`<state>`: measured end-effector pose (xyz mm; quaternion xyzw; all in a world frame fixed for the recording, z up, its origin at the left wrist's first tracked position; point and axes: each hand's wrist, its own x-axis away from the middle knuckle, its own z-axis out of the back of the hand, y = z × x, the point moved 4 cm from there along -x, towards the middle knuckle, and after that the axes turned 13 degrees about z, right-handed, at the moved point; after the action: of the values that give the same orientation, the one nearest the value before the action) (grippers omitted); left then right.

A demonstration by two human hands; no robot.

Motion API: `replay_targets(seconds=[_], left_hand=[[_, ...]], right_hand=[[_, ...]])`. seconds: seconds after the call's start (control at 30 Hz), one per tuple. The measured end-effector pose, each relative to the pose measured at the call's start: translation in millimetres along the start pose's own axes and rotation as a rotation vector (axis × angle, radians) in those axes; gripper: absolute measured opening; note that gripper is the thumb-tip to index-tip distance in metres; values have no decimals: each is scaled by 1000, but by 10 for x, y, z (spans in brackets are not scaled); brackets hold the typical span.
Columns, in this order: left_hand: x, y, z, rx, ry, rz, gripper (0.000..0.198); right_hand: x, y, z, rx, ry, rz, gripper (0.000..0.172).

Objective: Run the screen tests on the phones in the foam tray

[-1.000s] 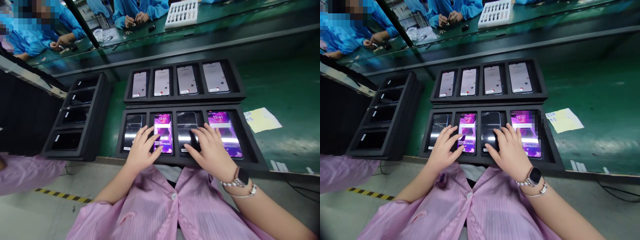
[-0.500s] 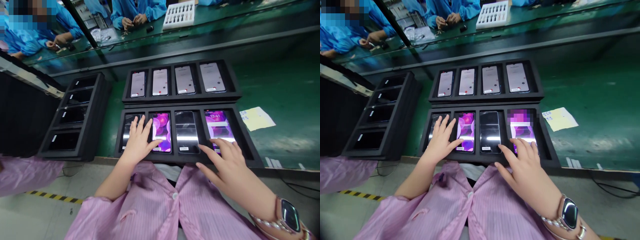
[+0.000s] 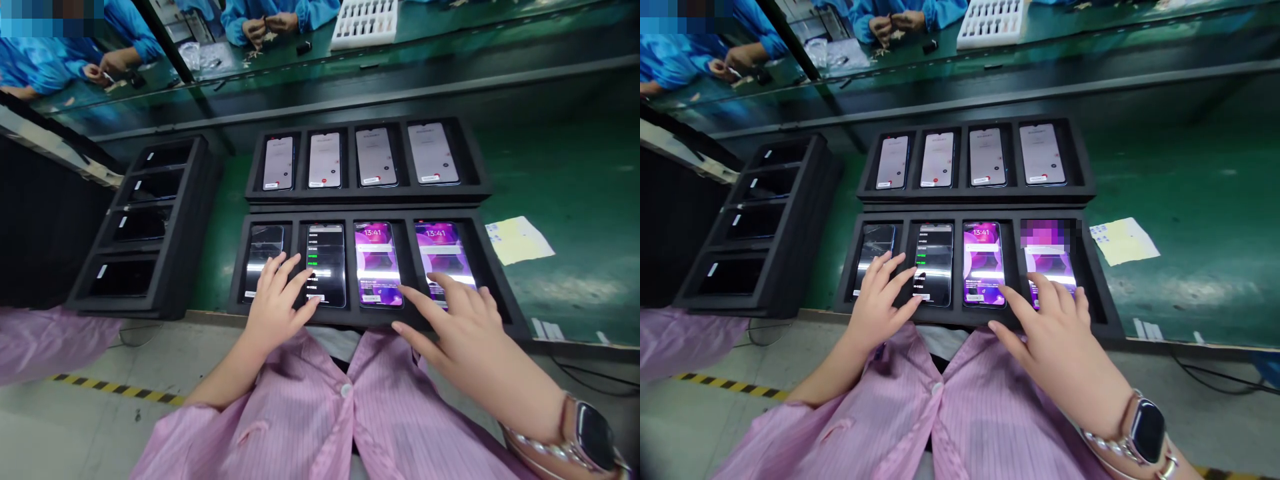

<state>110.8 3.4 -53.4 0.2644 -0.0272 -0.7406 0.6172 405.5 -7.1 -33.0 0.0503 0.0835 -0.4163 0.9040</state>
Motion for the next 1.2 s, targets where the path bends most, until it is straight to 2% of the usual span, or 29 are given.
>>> replay_targets(seconds=[0.17, 0.3, 0.4, 0.5, 0.67, 0.8, 0.87, 0.93, 1.0, 1.03, 1.07, 1.13, 1.2], left_hand=[[5, 13, 24, 34, 28, -23, 31], [-1, 14, 14, 29, 21, -14, 29], [-12, 8, -5, 13, 0, 12, 31], [-15, -5, -21, -4, -20, 37, 36], [-31, -21, -41, -34, -103, 93, 50], [-96, -34, -107, -85, -188, 190, 75], [-139, -37, -155, -111, -207, 230, 85], [-171, -28, -167, -121, -214, 242, 83], [-180, 0, -87, -95, -219, 235, 56], [-171, 28, -9, -60, -246, 214, 37], [-150, 71, 89, -12, -305, 172, 26], [-71, 193, 329, 97, -501, 26, 37], [29, 315, 600, 168, -676, -139, 34]], right_hand=[[-17, 28, -104, 32, -44, 7, 71], [-226, 204, -246, -2, -70, -69, 66], [-417, 323, -282, -34, 19, -153, 68], [-481, 323, -252, -92, 145, -200, 65], [-354, 190, -210, -143, 218, -175, 52], [-355, 159, -267, -100, 235, -174, 52], [-404, 162, -321, -66, 203, -178, 57], [-426, 170, -340, -31, 131, -193, 58], [-379, 163, -273, -23, 38, -166, 57], [-325, 149, -205, -49, -17, -117, 55], [-251, 129, -114, -98, -70, -50, 53], [-60, 89, 116, -223, -148, 103, 50], [124, 79, 361, -291, -143, 200, 44]])
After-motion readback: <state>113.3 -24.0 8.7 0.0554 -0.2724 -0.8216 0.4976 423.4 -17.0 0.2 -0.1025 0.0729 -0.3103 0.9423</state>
